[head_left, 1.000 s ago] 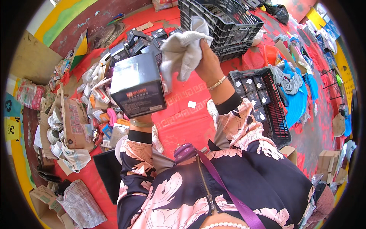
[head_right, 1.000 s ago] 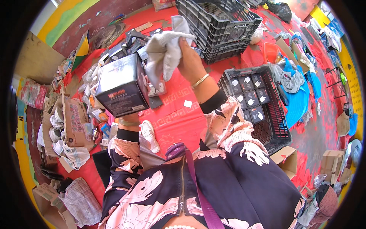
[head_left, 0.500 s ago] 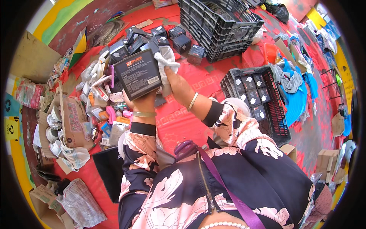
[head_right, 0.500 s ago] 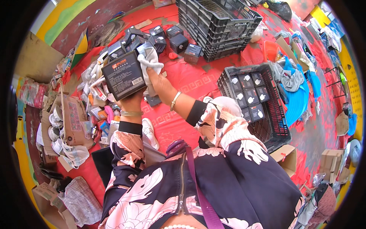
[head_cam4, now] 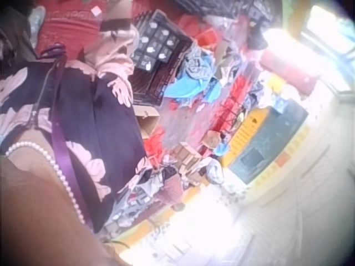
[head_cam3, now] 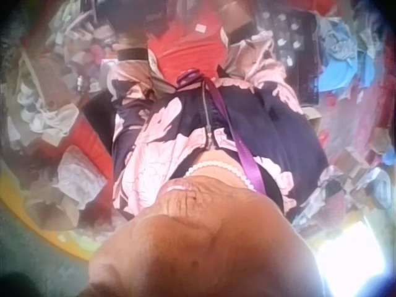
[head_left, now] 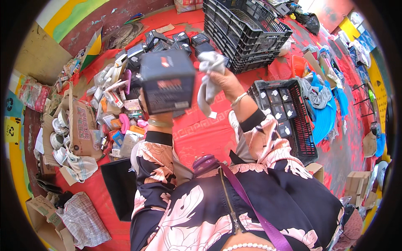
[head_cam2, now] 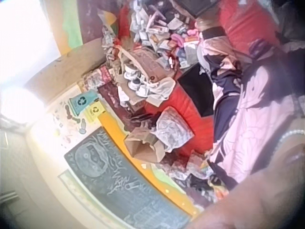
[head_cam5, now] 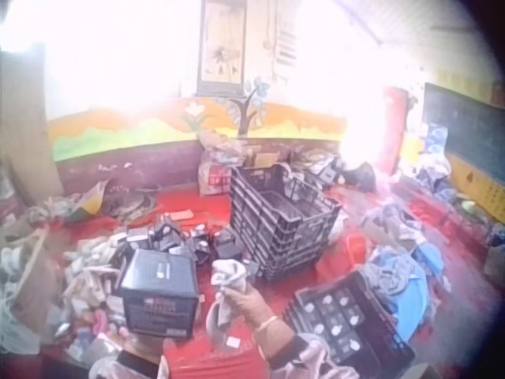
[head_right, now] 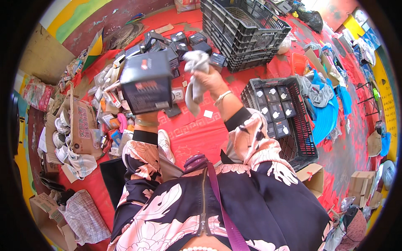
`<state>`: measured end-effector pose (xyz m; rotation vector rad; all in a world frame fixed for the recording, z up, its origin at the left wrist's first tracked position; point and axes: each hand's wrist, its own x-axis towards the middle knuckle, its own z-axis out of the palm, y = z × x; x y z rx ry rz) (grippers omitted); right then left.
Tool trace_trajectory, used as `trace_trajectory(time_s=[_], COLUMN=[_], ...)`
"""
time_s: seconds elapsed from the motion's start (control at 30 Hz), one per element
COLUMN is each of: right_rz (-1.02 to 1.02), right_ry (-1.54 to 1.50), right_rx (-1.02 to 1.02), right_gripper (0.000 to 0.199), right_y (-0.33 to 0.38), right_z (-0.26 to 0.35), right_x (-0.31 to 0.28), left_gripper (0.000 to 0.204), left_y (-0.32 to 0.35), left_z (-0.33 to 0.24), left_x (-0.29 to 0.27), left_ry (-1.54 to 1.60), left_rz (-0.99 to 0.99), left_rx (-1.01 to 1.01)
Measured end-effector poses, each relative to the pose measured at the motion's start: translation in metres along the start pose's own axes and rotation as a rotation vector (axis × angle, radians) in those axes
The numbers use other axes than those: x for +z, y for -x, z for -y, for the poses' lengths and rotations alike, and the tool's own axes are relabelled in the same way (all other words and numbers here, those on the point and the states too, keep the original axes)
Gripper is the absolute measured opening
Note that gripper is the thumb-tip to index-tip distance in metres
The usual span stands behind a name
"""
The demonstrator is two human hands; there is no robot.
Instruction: The person picks up black boxes and wipes them with a cloth before placing them into a crate.
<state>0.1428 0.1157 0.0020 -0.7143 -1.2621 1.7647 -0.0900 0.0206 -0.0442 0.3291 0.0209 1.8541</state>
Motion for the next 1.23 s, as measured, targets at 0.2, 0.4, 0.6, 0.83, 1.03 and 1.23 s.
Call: trace_trajectory(time_s=[0.2,0.4,0.6,0.83,1.03,1.23], right_rz=[-0.289,0.051,-0.02,0.622,0.559,0.527], right_ry=[-0.085,0.218,0.292,0.936,1.579,1.647], right_rx=[0.331,0.279,0.137,-0.397,-0.411,-0.141], right_gripper=[0.045,0.038,0.041,0.099,0.114,0.125], right_y=[0.011,-0.006,-0.018,0.034,0.066,0.094], right_z=[0.029,-0.018,0.012,0.094,0.066,0.073], right_x=[0.021,-0.012,-0.034,-0.009,0.01,0.017], left_gripper=[0.027,0.032,0.03,0.028,0.029,0.045], left_y=[0.019,0.029,0.022,0.01,0.018,0.02], left_z=[0.049,0.058,0.054,0.065,0.074,0.083], left_x=[0.059,0.05,0.058,0.055,0.05,0.064], left_ry=[-0.204,-0.144,-0.144,-0.656,-0.834,-0.812], left_rz=[-0.177,-0.16,-0.085,-0.266,-0.134,-0.029], left_rx=[-0.379,-0.464,-0.422,-0.465,-0.413,-0.48])
